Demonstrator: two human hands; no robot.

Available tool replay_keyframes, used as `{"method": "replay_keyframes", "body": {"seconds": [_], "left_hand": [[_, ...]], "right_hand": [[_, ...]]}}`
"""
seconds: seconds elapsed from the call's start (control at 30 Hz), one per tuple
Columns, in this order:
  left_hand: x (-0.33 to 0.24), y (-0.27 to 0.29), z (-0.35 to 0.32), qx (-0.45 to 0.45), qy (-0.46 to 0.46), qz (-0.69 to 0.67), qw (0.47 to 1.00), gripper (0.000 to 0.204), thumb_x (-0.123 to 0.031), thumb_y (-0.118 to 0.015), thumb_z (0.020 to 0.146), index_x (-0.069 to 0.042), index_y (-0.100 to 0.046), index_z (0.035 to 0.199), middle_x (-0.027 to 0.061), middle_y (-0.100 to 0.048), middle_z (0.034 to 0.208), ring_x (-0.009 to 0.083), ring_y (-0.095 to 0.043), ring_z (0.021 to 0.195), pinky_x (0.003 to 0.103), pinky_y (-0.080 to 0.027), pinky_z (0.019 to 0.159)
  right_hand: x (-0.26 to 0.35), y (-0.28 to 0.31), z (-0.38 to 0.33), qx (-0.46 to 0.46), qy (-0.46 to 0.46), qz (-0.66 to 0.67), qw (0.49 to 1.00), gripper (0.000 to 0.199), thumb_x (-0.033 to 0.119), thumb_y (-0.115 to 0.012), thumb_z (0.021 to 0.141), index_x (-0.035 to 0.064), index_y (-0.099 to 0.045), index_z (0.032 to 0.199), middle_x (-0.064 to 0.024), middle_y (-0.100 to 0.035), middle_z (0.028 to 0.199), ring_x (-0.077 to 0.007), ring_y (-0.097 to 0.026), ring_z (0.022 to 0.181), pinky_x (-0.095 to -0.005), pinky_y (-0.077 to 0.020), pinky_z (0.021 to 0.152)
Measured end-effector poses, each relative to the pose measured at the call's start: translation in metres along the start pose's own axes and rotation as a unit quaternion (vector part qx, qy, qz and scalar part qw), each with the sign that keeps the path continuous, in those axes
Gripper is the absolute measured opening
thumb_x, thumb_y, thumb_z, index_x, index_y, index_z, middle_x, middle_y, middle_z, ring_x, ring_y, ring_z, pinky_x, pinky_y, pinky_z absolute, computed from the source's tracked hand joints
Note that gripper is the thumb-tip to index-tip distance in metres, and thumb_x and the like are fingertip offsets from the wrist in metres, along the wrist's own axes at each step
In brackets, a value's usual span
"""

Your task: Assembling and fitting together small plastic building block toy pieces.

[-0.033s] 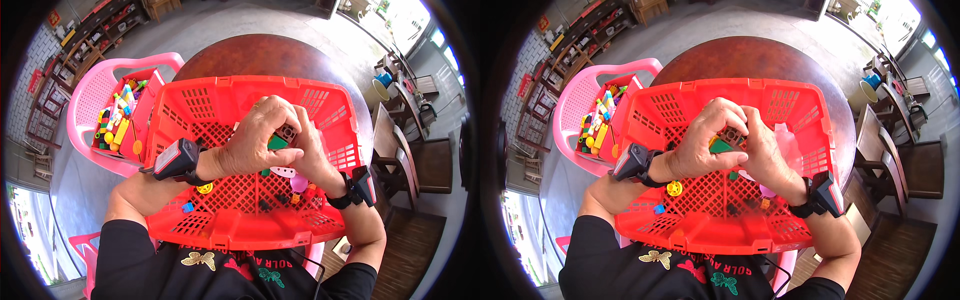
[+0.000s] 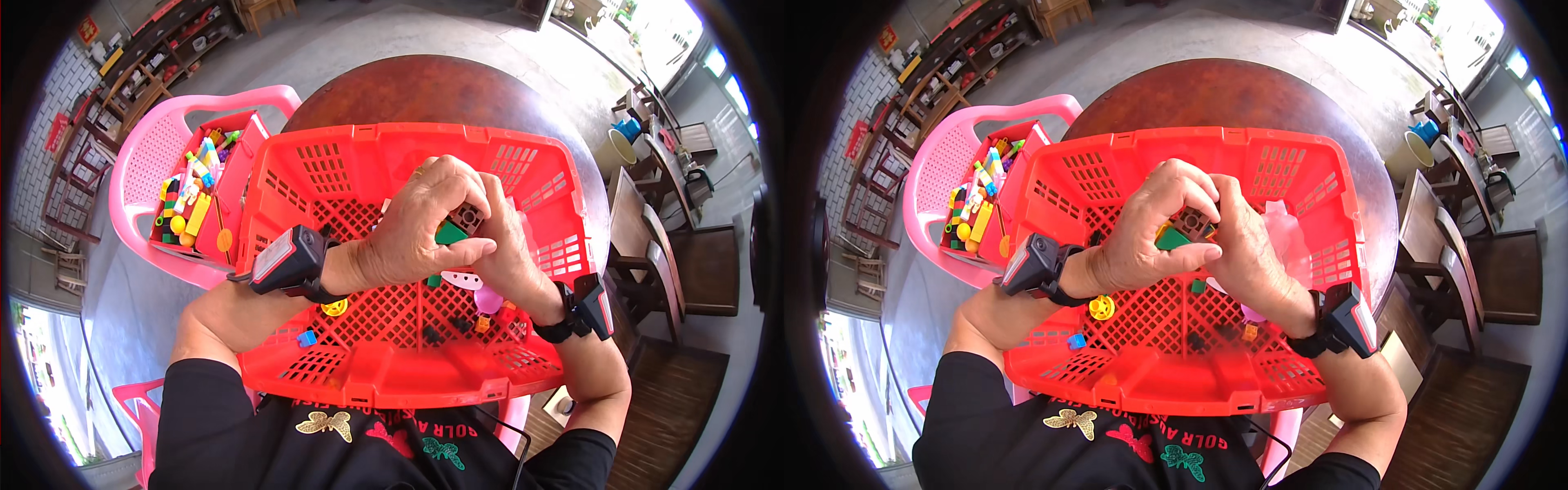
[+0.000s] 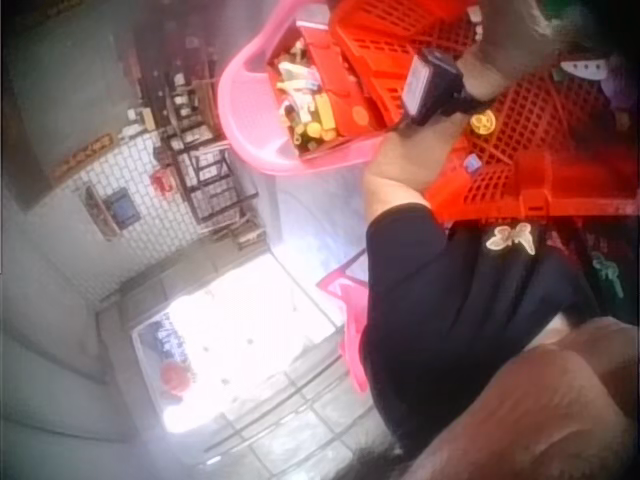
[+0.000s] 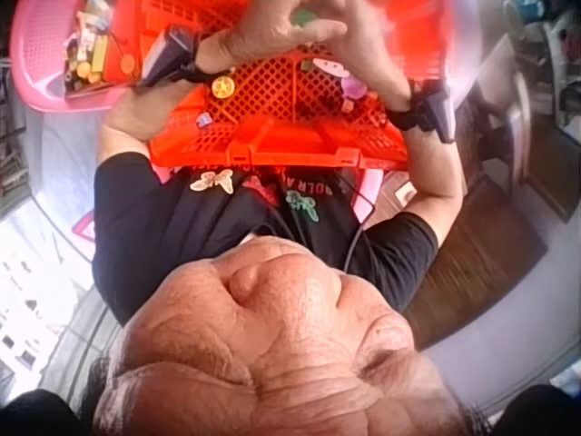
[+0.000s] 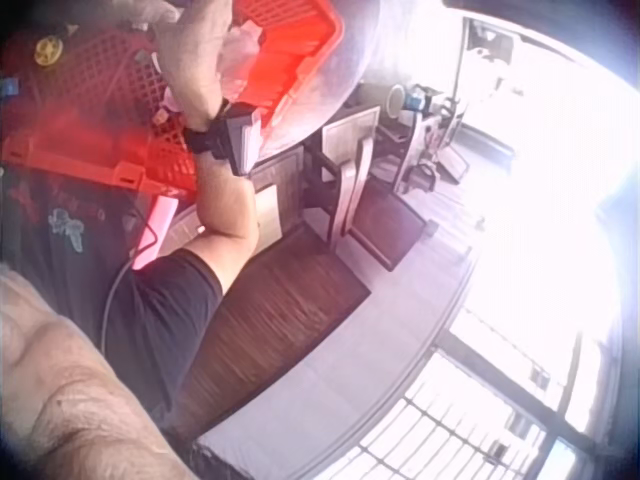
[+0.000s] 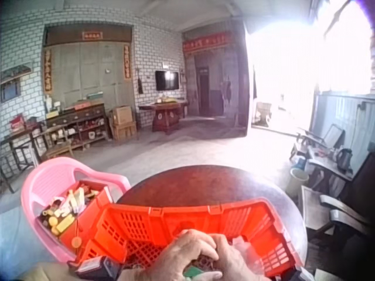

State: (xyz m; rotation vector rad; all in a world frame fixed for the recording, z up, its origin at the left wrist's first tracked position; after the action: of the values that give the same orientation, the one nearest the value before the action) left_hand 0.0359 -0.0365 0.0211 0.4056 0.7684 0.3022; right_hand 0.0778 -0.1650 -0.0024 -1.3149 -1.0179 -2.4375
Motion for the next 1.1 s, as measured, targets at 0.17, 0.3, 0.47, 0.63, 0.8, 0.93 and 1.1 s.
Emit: {"method": "replay_keyframes", "body": {"seconds": [0.17, 0.3, 0.47, 0.63, 0.8, 0.93, 1.1], "left_hand": [[-0.010, -0.001, 0.001, 0.002, -0.068, 0.069, 0.995, 0.041, -0.038, -0.074, 0.070, -0.008, -0.051, 0.086, 0.0068, -0.048, 0.087, 0.0262, -0.047, 0.086, 0.038, -0.036, 0.083], [-0.010, -0.002, 0.001, 0.011, -0.075, 0.081, 0.994, 0.042, -0.038, -0.074, 0.069, -0.008, -0.050, 0.086, 0.0062, -0.045, 0.085, 0.0257, -0.045, 0.083, 0.038, -0.034, 0.082], [0.002, -0.001, 0.003, 0.034, 0.012, 0.022, 0.999, 0.036, -0.024, -0.077, 0.071, -0.005, -0.053, 0.091, 0.0038, -0.050, 0.086, 0.0155, -0.050, 0.080, 0.028, -0.042, 0.072], [0.039, 0.009, 0.004, -0.034, 0.178, -0.147, 0.972, 0.018, -0.020, -0.063, 0.086, -0.005, -0.056, 0.093, 0.0050, -0.058, 0.085, 0.0112, -0.055, 0.080, 0.027, -0.046, 0.073], [0.037, 0.014, 0.011, -0.033, 0.235, -0.270, 0.933, 0.029, -0.034, -0.061, 0.090, -0.006, -0.054, 0.094, -0.0027, -0.052, 0.079, 0.0038, -0.046, 0.071, 0.019, -0.039, 0.063], [0.050, 0.015, 0.004, -0.031, 0.265, -0.277, 0.923, 0.028, -0.035, -0.059, 0.091, -0.007, -0.055, 0.093, -0.0031, -0.053, 0.080, 0.0043, -0.047, 0.071, 0.020, -0.040, 0.064], [0.062, 0.011, -0.001, -0.031, 0.262, -0.371, 0.891, 0.028, -0.036, -0.057, 0.092, -0.008, -0.058, 0.090, -0.0019, -0.058, 0.083, 0.0061, -0.051, 0.074, 0.020, -0.042, 0.067]], "right_hand": [[0.009, 0.001, -0.008, -0.005, -0.026, 0.008, 1.000, 0.043, 0.002, -0.063, 0.075, 0.0018, -0.039, 0.111, -0.0196, -0.055, 0.096, -0.0355, -0.059, 0.087, -0.0394, -0.0481, 0.072], [0.004, -0.002, -0.013, -0.033, -0.008, -0.001, 0.999, 0.040, 0.001, -0.062, 0.075, 0.0021, -0.039, 0.109, -0.0197, -0.055, 0.093, -0.0350, -0.058, 0.086, -0.0391, -0.0473, 0.072], [-0.001, -0.005, -0.009, -0.050, -0.006, -0.001, 0.999, 0.043, 0.005, -0.069, 0.074, 0.0023, -0.041, 0.106, -0.0181, -0.058, 0.090, -0.0311, -0.062, 0.083, -0.0369, -0.0498, 0.069], [-0.024, 0.006, 0.006, 0.013, -0.107, 0.062, 0.992, 0.071, 0.000, -0.066, 0.080, 0.0031, -0.025, 0.137, -0.0083, -0.051, 0.111, -0.0124, -0.059, 0.083, -0.0224, -0.0485, 0.064], [-0.054, 0.021, -0.004, 0.236, -0.042, -0.251, 0.938, 0.027, 0.017, -0.069, 0.074, 0.0055, -0.059, 0.096, -0.0038, -0.059, 0.082, -0.0171, -0.062, 0.076, -0.0308, -0.0493, 0.063], [-0.063, -0.025, -0.055, 0.490, 0.074, -0.219, 0.840, 0.033, 0.020, -0.071, 0.066, 0.0041, -0.060, 0.092, -0.0114, -0.062, 0.085, -0.0300, -0.059, 0.088, -0.0385, -0.0485, 0.076], [-0.057, -0.051, -0.075, 0.529, 0.054, -0.310, 0.788, 0.016, 0.013, -0.070, 0.067, 0.0036, -0.067, 0.079, -0.0143, -0.065, 0.080, -0.0305, -0.065, 0.081, -0.0396, -0.0516, 0.067]]}}
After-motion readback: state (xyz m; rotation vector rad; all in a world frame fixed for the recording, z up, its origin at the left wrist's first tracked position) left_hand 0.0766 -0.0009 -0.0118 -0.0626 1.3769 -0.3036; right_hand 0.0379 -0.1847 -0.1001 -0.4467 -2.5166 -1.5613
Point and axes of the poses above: each hand's wrist, its own z-axis towards the middle knuckle, its own y-axis out of the back of the hand, x = y × z, the point moved 3 cm from there along z, towards the middle knuckle
